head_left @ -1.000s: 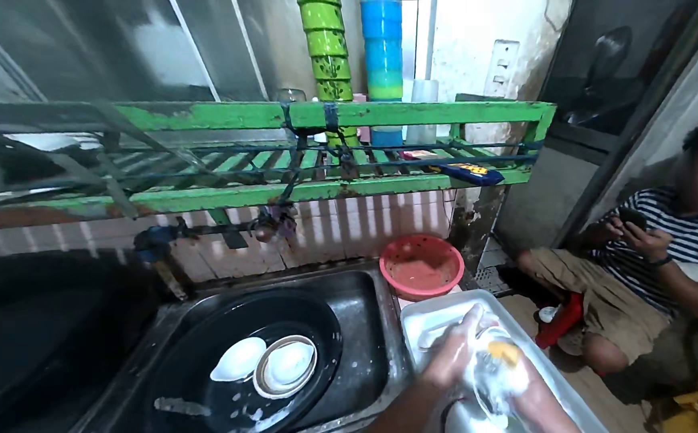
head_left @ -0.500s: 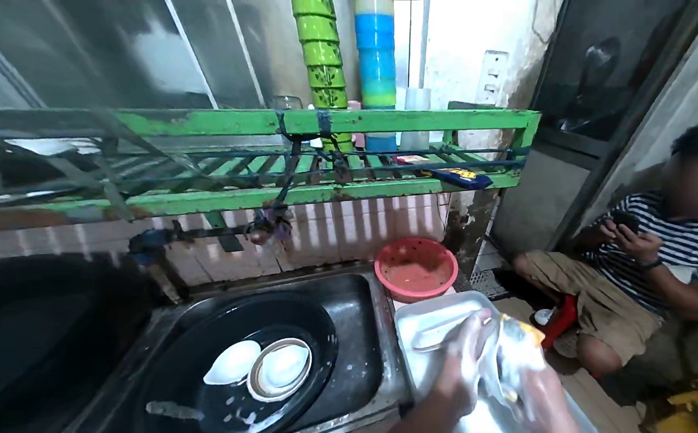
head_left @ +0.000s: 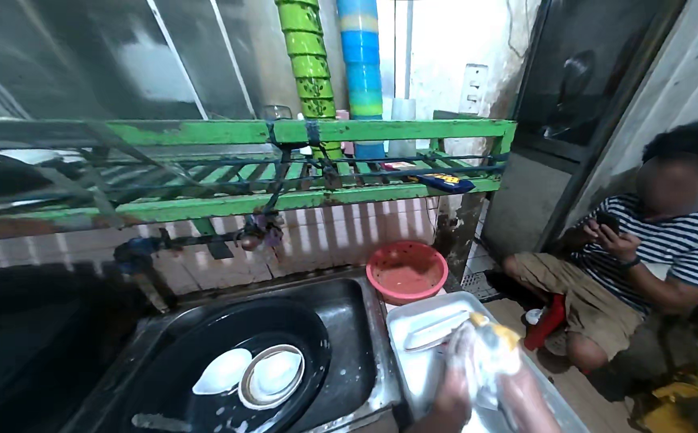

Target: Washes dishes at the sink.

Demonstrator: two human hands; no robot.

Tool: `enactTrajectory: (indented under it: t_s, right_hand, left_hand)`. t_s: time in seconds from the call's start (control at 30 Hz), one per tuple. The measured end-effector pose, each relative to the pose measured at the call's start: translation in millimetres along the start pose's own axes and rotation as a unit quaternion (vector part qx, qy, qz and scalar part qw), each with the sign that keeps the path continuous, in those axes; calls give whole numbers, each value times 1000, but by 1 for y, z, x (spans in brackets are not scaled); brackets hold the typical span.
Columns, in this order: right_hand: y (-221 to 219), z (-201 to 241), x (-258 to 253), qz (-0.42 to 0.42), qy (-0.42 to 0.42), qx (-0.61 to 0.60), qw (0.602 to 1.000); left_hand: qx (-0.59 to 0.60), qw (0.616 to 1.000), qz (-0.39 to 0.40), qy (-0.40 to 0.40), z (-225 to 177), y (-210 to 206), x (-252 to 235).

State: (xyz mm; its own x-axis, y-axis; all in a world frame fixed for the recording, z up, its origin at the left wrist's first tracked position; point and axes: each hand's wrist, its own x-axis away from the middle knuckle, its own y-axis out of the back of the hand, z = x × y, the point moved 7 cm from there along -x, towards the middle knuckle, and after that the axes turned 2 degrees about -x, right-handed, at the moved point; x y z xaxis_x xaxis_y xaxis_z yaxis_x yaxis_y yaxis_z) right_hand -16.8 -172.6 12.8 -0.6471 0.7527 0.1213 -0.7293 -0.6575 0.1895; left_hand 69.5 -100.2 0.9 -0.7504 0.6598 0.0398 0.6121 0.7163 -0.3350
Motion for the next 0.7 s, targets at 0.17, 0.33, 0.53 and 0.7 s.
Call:
enactTrajectory:
  t_s: [0.17, 0.33, 0.53, 0.7]
  right_hand:
    - [-21, 5, 6, 145, 198, 140, 959]
    - [-6, -5, -5, -29, -57, -21, 998]
    - [-37, 13, 10, 224, 250, 349, 875]
    - [-22, 27, -10, 114, 525, 452, 711]
  left_hand:
    - [66, 993, 18, 96, -5, 25, -15]
    - [-137, 986, 19, -96, -9, 4, 1]
    - [-59, 991, 73, 97, -3, 34, -13]
    - [38, 976, 65, 204, -1, 26, -11]
